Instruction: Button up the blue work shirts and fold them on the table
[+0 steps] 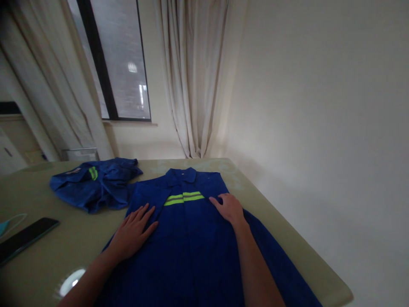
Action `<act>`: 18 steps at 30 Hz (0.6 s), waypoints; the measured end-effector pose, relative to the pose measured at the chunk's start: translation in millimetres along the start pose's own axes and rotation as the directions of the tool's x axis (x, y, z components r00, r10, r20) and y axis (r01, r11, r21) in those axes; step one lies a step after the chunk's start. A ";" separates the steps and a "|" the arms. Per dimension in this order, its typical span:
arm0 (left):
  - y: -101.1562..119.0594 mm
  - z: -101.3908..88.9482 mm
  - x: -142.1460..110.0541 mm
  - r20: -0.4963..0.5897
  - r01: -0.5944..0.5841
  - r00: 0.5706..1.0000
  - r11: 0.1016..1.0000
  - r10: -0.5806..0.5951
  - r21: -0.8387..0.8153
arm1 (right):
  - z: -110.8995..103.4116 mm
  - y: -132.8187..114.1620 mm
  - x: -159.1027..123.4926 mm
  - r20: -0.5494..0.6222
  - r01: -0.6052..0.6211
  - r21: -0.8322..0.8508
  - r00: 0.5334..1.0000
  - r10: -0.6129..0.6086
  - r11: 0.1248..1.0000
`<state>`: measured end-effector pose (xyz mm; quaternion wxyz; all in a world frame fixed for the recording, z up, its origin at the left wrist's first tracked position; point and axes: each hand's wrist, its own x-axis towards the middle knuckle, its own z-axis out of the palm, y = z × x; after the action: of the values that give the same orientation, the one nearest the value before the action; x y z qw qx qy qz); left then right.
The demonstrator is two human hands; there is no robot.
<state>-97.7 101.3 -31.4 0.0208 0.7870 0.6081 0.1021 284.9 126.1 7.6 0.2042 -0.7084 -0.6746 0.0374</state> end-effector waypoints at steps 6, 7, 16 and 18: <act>11.4 1.1 -4.1 -0.059 0.047 0.997 0.998 -0.044 0.052 | 13.5 -3.1 -1.2 -0.193 -0.126 0.044 0.972 0.132 0.991; 16.3 2.6 -6.7 -0.080 0.080 0.994 0.993 -0.073 0.086 | 21.5 -3.2 -2.1 -0.177 -0.111 0.000 0.978 0.109 0.994; 31.3 17.6 3.4 -0.095 0.142 0.986 0.986 -0.134 0.091 | 47.1 -15.1 -0.7 -0.162 -0.073 -0.074 0.985 0.060 0.995; 23.6 12.9 19.7 -0.069 0.115 0.992 0.990 -0.109 0.088 | 36.1 -24.5 -5.3 -0.323 -0.009 0.015 0.946 0.014 1.000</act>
<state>-68.1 115.2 -37.7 -0.0290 0.7482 0.6556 0.0978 249.5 129.7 -18.3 0.3166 -0.7075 -0.6275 -0.0735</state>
